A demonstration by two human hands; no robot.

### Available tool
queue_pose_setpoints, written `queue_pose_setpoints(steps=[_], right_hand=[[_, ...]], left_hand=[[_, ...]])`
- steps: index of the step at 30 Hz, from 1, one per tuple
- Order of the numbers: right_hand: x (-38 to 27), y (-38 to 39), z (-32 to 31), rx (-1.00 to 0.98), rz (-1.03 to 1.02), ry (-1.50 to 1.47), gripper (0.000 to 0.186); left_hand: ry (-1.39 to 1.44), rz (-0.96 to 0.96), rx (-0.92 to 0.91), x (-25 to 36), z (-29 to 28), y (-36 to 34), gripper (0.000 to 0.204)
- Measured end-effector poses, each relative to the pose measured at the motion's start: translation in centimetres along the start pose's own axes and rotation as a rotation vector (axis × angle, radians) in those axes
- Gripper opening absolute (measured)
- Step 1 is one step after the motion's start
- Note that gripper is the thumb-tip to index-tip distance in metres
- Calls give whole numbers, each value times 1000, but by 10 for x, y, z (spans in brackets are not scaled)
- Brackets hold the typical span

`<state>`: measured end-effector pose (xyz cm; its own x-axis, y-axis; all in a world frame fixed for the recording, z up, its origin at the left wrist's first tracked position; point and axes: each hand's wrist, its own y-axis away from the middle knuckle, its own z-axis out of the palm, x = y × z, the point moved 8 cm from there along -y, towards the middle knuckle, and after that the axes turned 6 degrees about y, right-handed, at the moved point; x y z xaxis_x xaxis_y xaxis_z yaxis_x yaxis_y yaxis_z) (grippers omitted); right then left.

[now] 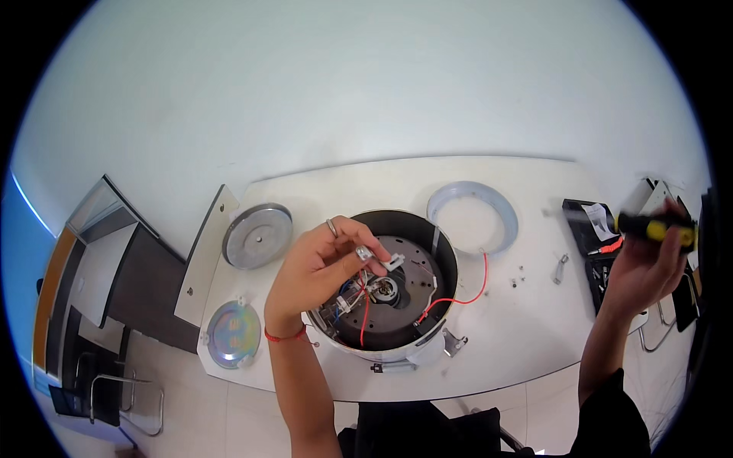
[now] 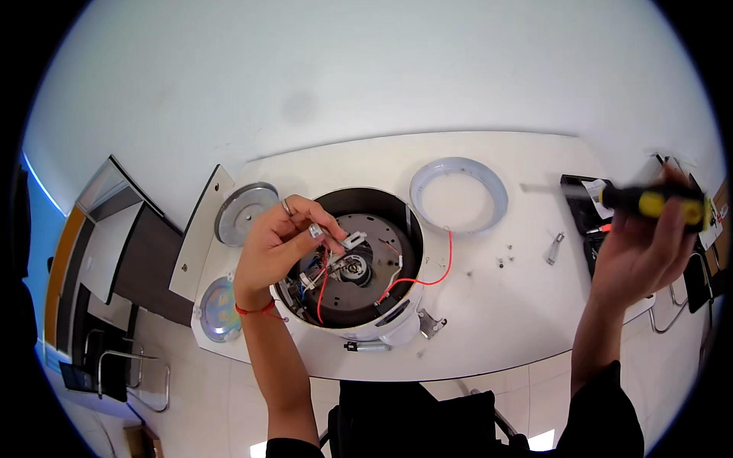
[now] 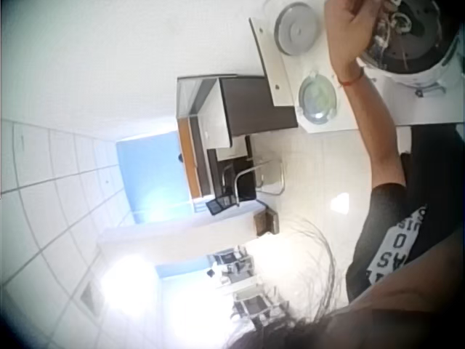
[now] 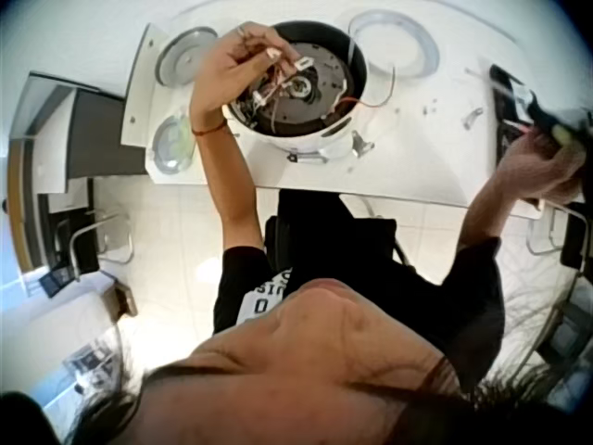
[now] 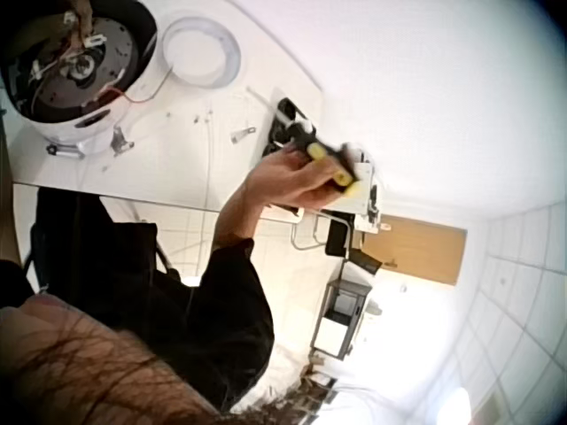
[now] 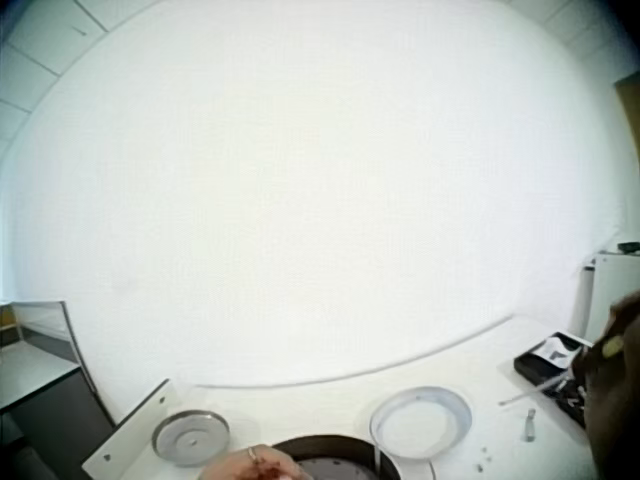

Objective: The person repairs a rice cooker by removing the base, connecting wires, and securing internal components with a screwdriver. They manipulate the cooker's internal wiring and fasten parts to the base.

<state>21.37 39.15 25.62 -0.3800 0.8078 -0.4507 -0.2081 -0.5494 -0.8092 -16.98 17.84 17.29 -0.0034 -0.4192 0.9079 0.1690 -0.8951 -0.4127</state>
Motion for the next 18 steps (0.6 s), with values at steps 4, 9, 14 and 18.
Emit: queue_pose_setpoints(steps=[4,9,14,18], right_hand=[[-52,-27,87,-205,-200,22,52],[-80,-13,121,-254,-213,-86,58],[-62,5,123,-105,-118,49,54],[-44,3,128,-145,-100,52,55]], left_hand=[[-79,-30,29,-1,-1,5,22],[-56,-63,9,-1,5,0,24],[-53,-11,50,0,2,-2,16],[-105,12,79,1,2,-5,17]])
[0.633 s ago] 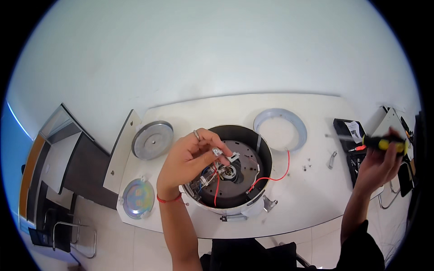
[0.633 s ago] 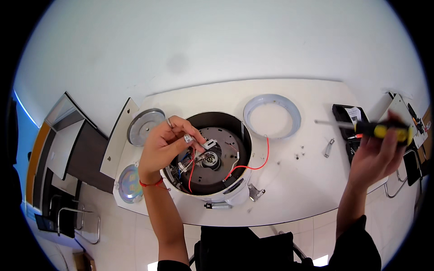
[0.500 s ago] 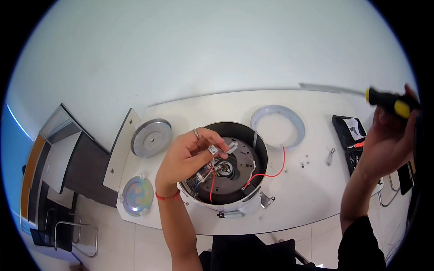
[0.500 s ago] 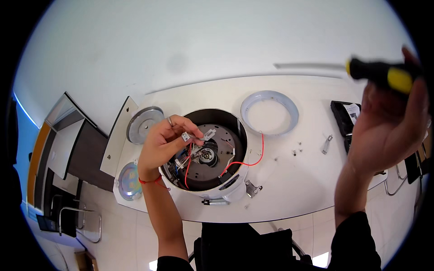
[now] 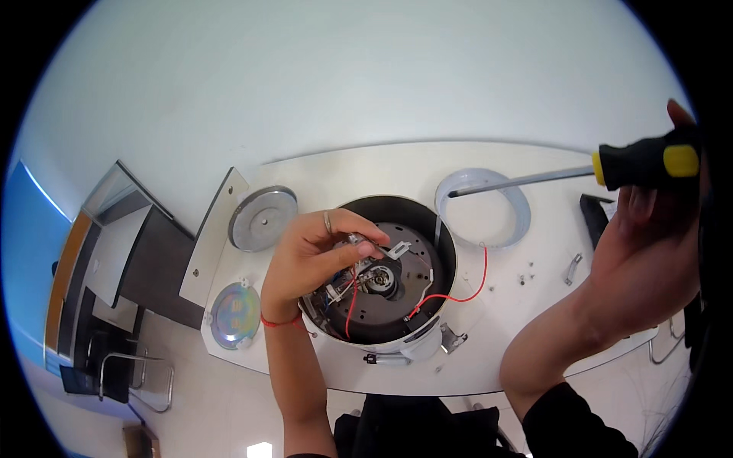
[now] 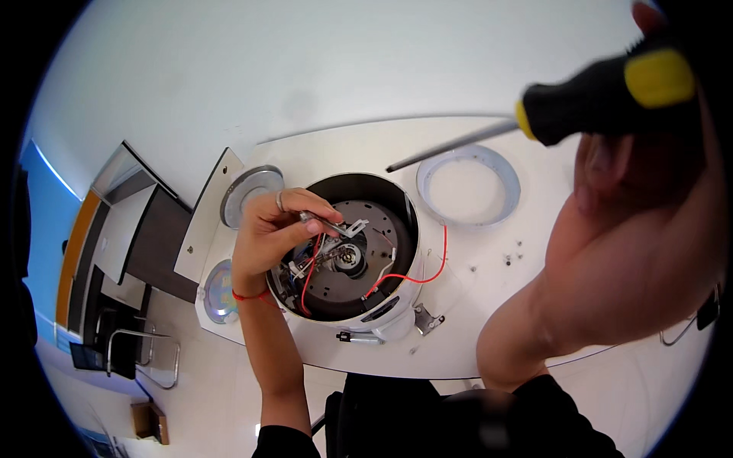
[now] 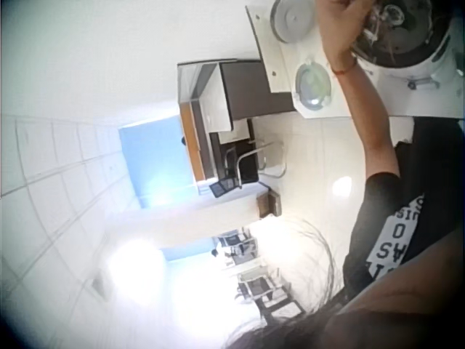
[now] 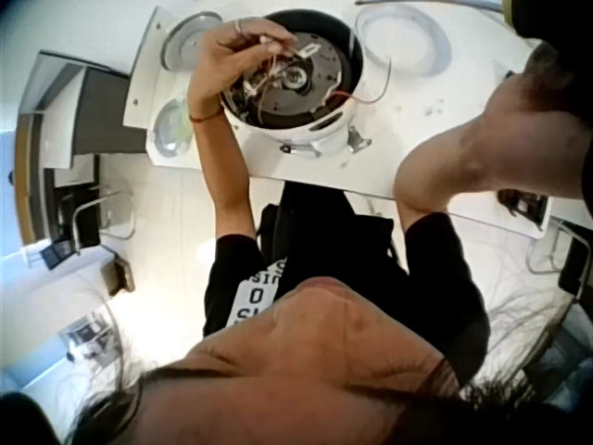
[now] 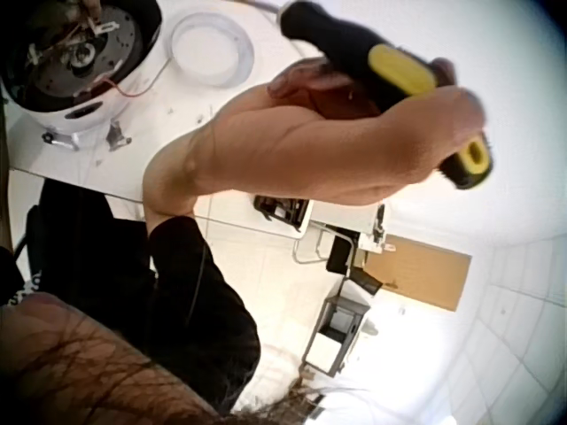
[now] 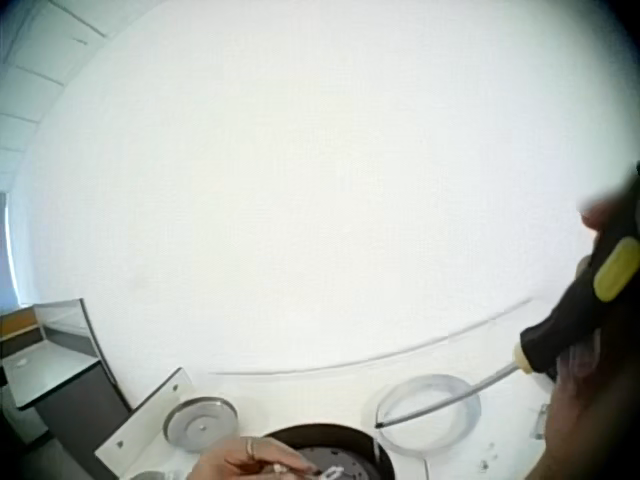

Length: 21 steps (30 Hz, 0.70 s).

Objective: The person repairs a rice cooker by removing the base, connecting wires, and securing internal components with a screwdriver. They manipulate the cooker's internal wiring and fasten parts to the base.

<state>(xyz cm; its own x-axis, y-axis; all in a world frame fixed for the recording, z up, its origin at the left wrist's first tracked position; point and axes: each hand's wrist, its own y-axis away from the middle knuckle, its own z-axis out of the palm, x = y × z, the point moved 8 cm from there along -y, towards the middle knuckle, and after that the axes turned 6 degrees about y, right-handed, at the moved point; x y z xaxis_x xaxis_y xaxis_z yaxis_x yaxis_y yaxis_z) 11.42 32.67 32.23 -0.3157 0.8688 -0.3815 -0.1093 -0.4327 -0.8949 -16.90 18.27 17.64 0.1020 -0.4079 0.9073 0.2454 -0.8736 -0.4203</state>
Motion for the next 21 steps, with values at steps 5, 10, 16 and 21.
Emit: queue_pose_setpoints(steps=[5,10,16,21], right_hand=[[5,-2,8,-68,-8,-31,54],[9,-2,16,-126,-7,-64,54],[17,-2,27,-219,11,-97,53],[25,5,41,-383,64,-80,53]], left_hand=[[1,-85,22,-1,2,3,17],[14,-66,43,-6,3,1,16],[-67,-105,54,-10,1,2,35],[-46,-139,20,-14,3,0,39]])
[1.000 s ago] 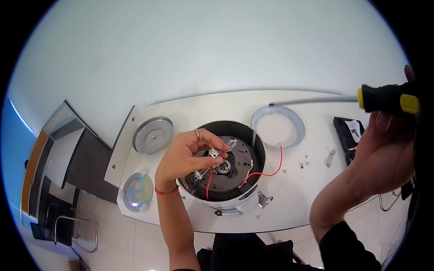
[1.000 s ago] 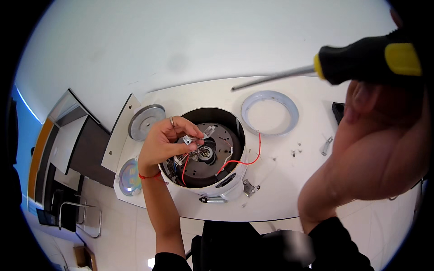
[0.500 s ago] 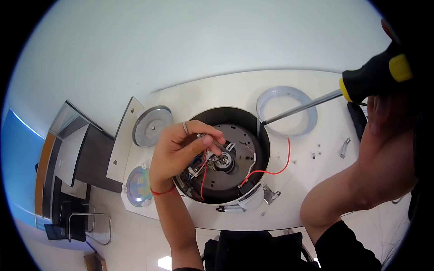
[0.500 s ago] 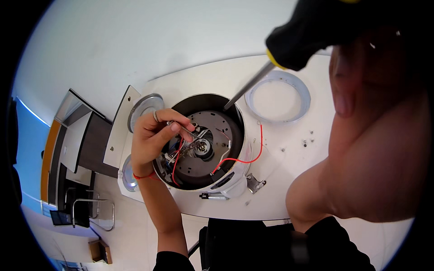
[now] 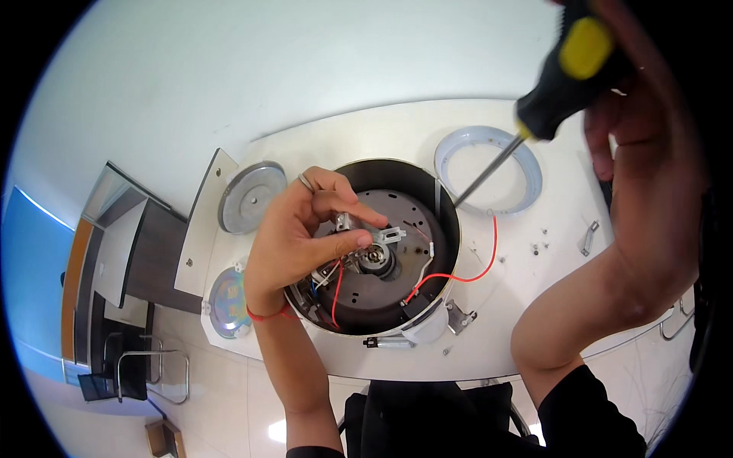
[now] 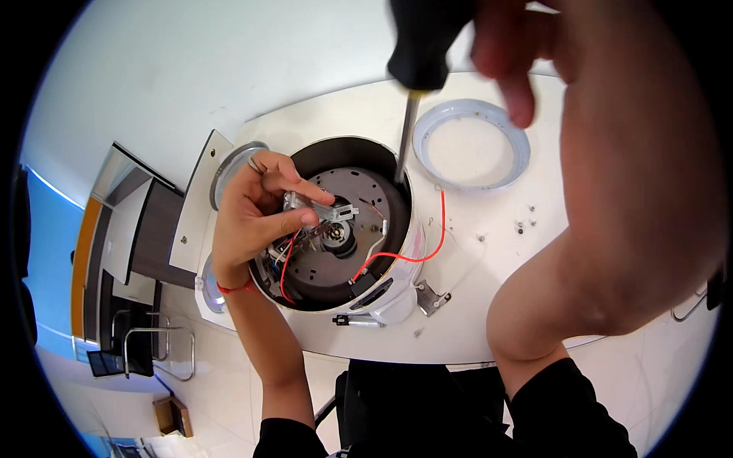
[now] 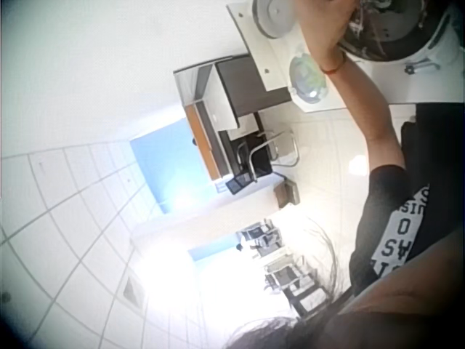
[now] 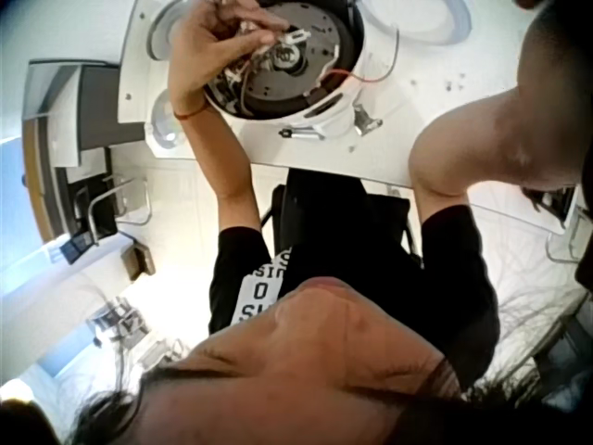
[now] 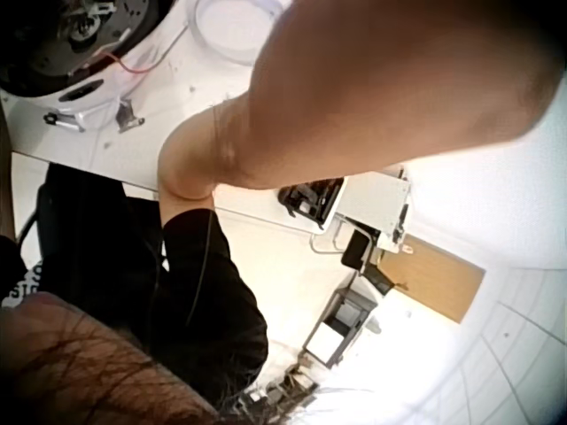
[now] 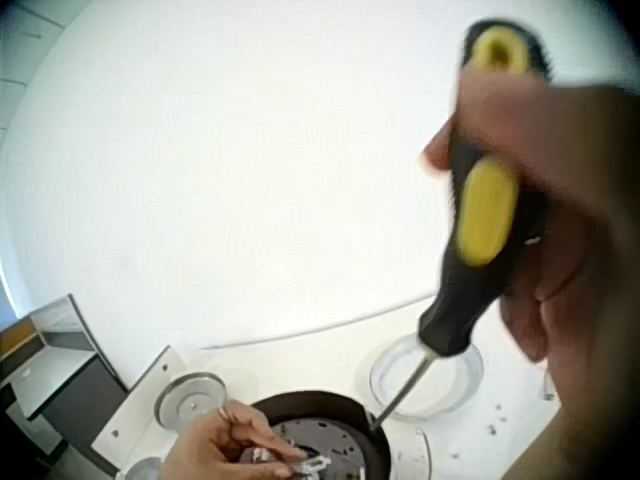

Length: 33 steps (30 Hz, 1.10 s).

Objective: The person repairs a rice cooker by removing the base, connecting wires, and securing internal components with a screwdriver. They manipulate the cooker's internal wiring and fasten parts to the base.

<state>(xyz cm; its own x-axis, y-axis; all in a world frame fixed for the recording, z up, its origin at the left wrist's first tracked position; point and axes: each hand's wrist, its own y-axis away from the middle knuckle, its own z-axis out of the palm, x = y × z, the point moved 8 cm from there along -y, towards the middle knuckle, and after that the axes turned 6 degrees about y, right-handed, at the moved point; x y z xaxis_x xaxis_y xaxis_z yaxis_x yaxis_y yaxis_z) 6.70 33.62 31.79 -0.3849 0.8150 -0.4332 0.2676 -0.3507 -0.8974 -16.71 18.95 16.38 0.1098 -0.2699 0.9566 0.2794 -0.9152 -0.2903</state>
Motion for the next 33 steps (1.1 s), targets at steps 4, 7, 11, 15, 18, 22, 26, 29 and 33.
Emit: queue_pose_setpoints(steps=[4,7,11,15,18,22,26,29,33], right_hand=[[11,3,26,-191,83,38,53],[13,6,37,-266,110,59,52],[16,6,40,-301,126,59,52],[18,10,49,-331,130,46,52],[18,12,54,-348,128,60,51],[19,15,66,-382,123,65,51],[18,16,72,-399,114,75,51],[18,17,74,-402,119,79,51],[18,18,75,-403,119,82,50]], left_hand=[[6,-24,6,0,3,3,37],[-65,-53,-45,-2,5,-1,37],[-110,-68,-74,-4,8,-1,36],[-113,-100,-60,-9,5,2,34],[-83,-117,-54,-9,8,0,32],[-84,-117,-32,-10,7,1,30],[-105,-104,-42,-9,6,1,27],[-99,-180,-46,-10,7,2,25],[-108,-158,-53,-10,5,2,22]])
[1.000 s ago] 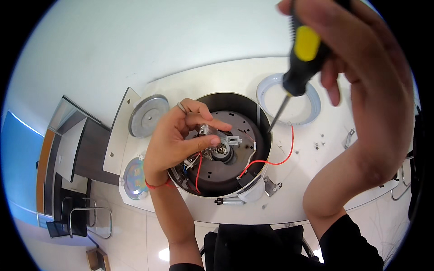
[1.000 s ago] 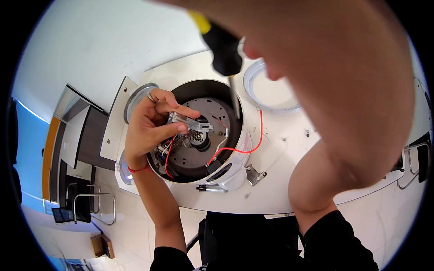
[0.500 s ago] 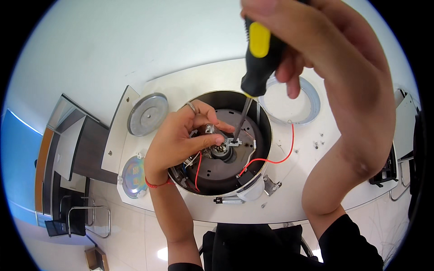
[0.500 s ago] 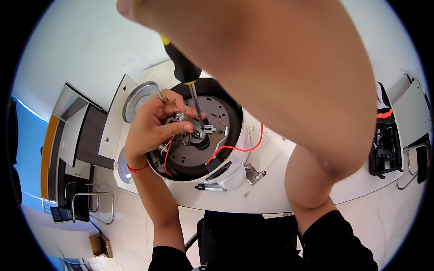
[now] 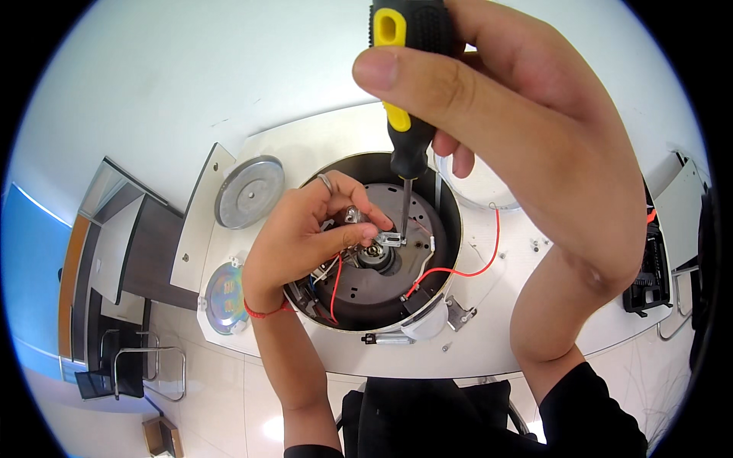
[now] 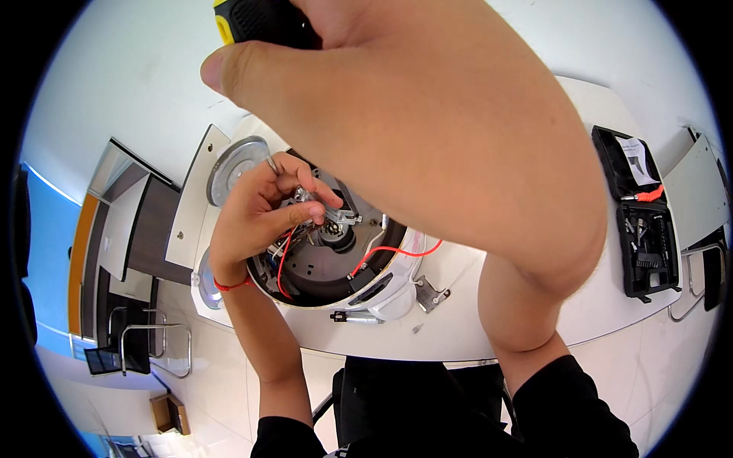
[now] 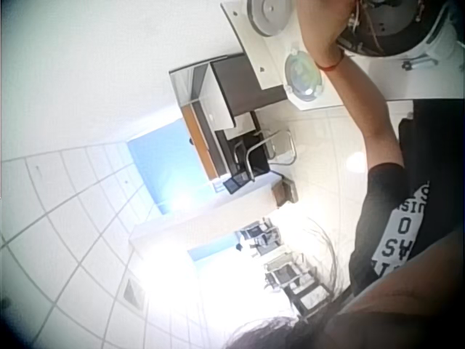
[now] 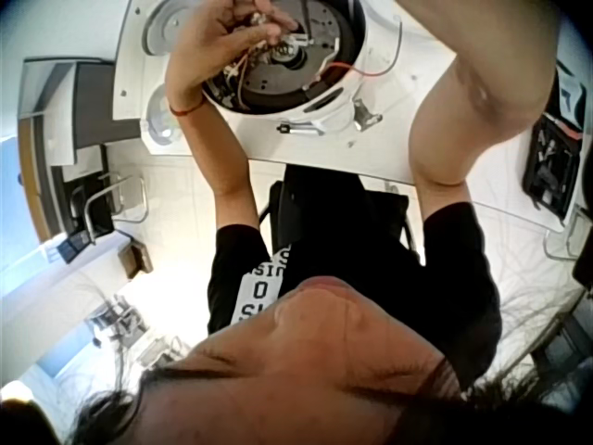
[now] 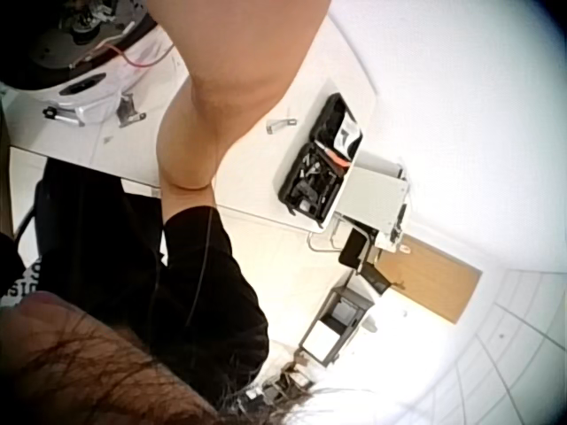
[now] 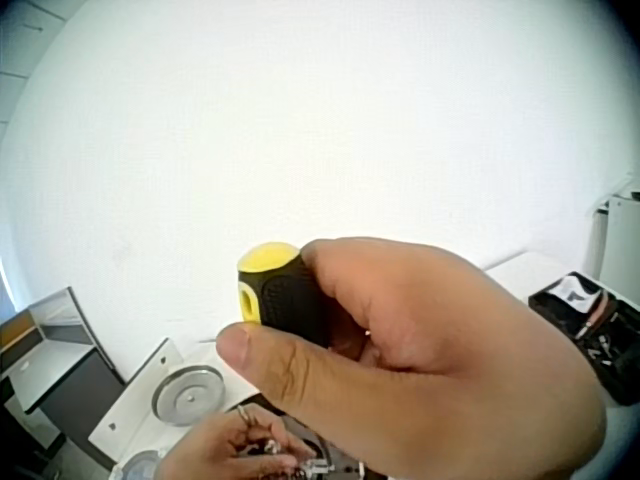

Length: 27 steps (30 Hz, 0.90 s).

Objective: The person repairs a rice cooker by removing the base, connecting wires, and securing internal components with a screwdriver. They manipulate the cooker's internal wiring and fasten parts to the base.

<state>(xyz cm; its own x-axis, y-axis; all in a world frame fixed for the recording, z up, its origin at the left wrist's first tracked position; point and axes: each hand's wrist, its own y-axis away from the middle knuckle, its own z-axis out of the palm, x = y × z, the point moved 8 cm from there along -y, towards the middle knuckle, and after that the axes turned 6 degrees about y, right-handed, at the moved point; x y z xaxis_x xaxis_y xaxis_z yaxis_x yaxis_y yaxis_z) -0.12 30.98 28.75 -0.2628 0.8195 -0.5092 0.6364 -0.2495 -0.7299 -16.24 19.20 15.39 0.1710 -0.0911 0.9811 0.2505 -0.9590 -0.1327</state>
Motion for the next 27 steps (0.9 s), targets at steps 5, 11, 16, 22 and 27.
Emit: queue_pose_setpoints(steps=[5,11,16,22,27], right_hand=[[0,0,1,-2,-2,4,50],[-1,0,2,-2,-3,4,49],[-2,-1,3,-3,-6,3,49],[-2,-1,4,-4,-5,3,49],[-2,-2,5,-5,-5,0,48]], left_hand=[[27,32,20,2,2,0,19],[24,21,33,4,3,1,23],[-46,46,17,5,3,1,22],[-36,62,2,4,4,0,22],[-83,83,-16,6,4,0,23]])
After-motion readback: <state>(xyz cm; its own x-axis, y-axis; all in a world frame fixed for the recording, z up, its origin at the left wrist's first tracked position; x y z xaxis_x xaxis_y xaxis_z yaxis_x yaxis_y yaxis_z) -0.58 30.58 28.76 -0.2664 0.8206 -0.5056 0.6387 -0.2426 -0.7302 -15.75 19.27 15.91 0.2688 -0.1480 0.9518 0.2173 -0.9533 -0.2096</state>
